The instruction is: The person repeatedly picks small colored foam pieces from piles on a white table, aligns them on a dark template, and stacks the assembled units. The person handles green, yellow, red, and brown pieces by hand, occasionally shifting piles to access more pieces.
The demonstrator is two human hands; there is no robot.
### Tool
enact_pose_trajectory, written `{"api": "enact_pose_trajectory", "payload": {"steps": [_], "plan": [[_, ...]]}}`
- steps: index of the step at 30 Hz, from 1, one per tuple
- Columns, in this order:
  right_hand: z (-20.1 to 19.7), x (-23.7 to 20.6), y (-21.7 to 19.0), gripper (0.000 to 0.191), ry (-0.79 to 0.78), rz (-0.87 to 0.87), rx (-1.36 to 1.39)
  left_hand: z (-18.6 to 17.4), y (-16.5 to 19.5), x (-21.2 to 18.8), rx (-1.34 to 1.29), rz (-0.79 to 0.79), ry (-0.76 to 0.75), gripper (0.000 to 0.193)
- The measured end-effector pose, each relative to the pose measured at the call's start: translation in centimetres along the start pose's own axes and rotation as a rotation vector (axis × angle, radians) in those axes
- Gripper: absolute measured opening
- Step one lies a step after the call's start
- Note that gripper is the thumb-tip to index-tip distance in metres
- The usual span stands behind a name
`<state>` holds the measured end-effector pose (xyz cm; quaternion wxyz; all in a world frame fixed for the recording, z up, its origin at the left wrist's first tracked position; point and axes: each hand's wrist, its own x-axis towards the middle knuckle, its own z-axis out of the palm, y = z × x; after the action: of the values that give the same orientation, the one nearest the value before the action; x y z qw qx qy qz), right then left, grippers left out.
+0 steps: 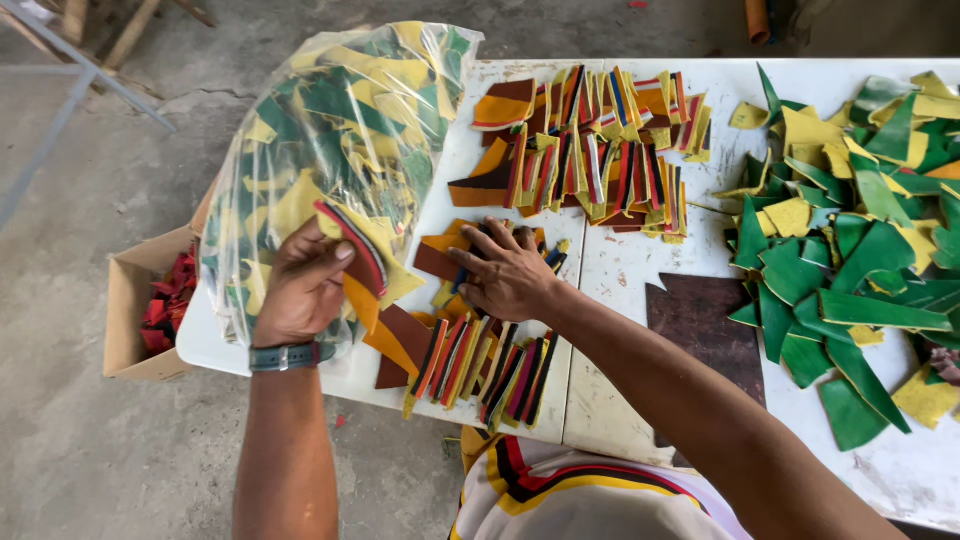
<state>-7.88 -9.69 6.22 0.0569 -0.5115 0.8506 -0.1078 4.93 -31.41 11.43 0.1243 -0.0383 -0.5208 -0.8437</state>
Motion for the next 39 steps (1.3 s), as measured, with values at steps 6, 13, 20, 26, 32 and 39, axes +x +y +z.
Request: {"api": "enact_pose_trajectory", "payload": {"steps": [6,13,20,26,32,39], "plan": [[0.6,-0.1,0.6,0.067,0.01,-0.012,-0.026,-1.3,-0.3,-0.9,-0.005,0.007,0.003,0.034],[0.0,-0.4,1.1,0.07,-0.04,-0.026,-0.065,-1.2,-0.1,-1.6,-0.021,-0.023,0.04,0.037],[0.2,-2.3,3.0,0.068,-0.009,-0.043,-0.062,-0.6,-0.5,-1.4,0.013,-0.05,0.048,0.037],[0.8,-3.6,4.7,0.067,0.047,-0.064,-0.077,0.3,-1.8,-0.4,0.079,-0.076,0.059,0.042],[1.4,-4.0,5.4,0.067,0.059,-0.056,-0.087,1.1,-4.1,-0.5,0.294,-0.196,-0.07,0.028],[2.8,-3.7,5.8,0.069,0.023,-0.029,-0.127,7.5,-10.4,-9.1,0.483,-0.653,-0.578,0.033]]}}
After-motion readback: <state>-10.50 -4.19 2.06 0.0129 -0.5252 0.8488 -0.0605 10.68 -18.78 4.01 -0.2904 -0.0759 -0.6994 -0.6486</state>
